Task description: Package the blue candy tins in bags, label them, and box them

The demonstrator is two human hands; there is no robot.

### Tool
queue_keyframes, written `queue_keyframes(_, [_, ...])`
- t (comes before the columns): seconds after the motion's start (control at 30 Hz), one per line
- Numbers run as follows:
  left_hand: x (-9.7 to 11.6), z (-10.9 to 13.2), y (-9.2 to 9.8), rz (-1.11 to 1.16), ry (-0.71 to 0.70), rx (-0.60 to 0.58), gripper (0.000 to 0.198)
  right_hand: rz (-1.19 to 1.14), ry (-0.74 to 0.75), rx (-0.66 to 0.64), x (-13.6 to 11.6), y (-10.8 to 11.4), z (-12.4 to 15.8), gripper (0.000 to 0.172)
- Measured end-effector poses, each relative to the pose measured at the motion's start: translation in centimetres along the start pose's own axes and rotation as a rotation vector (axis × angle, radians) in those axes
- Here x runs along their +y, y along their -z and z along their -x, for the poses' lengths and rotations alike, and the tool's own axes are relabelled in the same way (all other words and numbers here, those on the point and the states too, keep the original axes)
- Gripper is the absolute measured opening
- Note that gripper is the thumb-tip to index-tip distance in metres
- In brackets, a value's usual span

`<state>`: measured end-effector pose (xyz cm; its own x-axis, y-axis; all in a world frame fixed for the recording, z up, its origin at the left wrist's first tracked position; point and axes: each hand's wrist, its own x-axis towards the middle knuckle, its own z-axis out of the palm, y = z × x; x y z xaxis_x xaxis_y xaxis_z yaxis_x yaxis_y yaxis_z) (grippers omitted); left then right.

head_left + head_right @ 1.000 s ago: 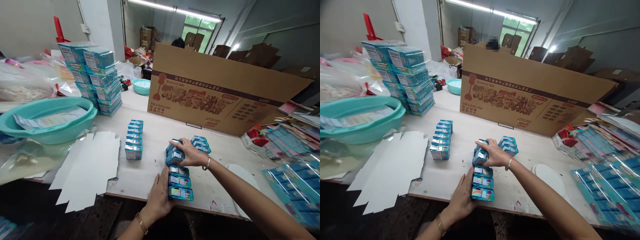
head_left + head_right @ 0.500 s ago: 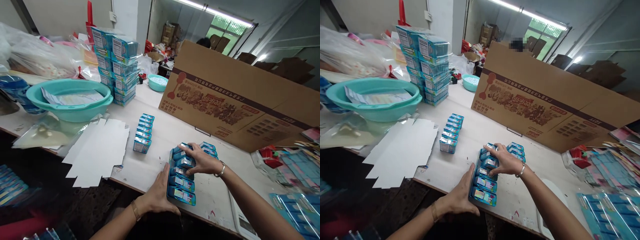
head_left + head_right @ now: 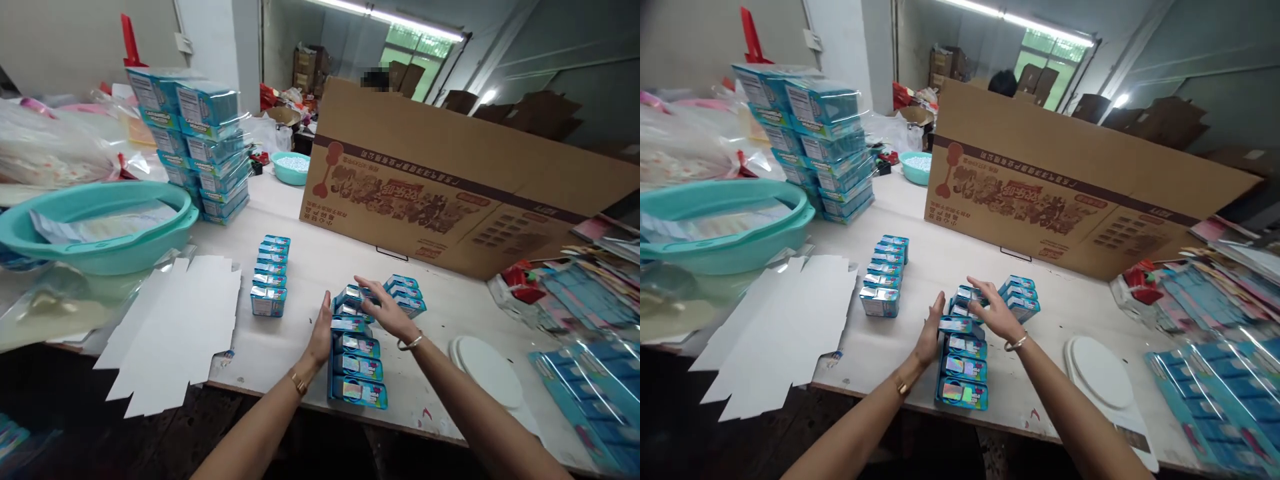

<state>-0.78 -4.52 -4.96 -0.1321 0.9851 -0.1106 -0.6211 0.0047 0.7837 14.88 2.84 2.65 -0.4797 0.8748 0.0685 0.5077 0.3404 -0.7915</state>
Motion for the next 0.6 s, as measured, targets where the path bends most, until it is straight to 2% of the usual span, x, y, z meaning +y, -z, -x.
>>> queue_keyframes(0.1, [0.4,-2.2,-1.4,0.158,0.141,-0.045,0.072,-0.399,-0.119,0.31,0.8,-2.5,0.4,0.069])
queue_keyframes(0.17, [0.5,-2.5,-1.7,0.229,0.158,-0.099,0.068,-0.575,-0.181,0.417,0.9,-4.0,0.5,0.069])
queue_keyframes(0.27, [0.9,-2.0,-1.4,0.229,0.125,-0.147,0.061,-0.667,-0.267,0.428,0.8,-4.7,0.0,0.066])
queue_keyframes(0.4, [3.2,-2.1,-1.6,0.22,0.214,-0.169,0.058,-0.701,-0.303,0.35,1.3,-4.1,-0.8,0.068])
queue_keyframes(0.5, [4.7,-2.6,-2.2,0.278,0.296,-0.15,0.068,-0.869,-0.169,0.337,2.2,-4.6,-0.8,0.065])
queue_keyframes(0.6, [5.1,-2.5,-2.9,0.242,0.325,-0.079,0.07,-0.93,-0.05,0.477,2.7,-5.8,-0.3,0.061])
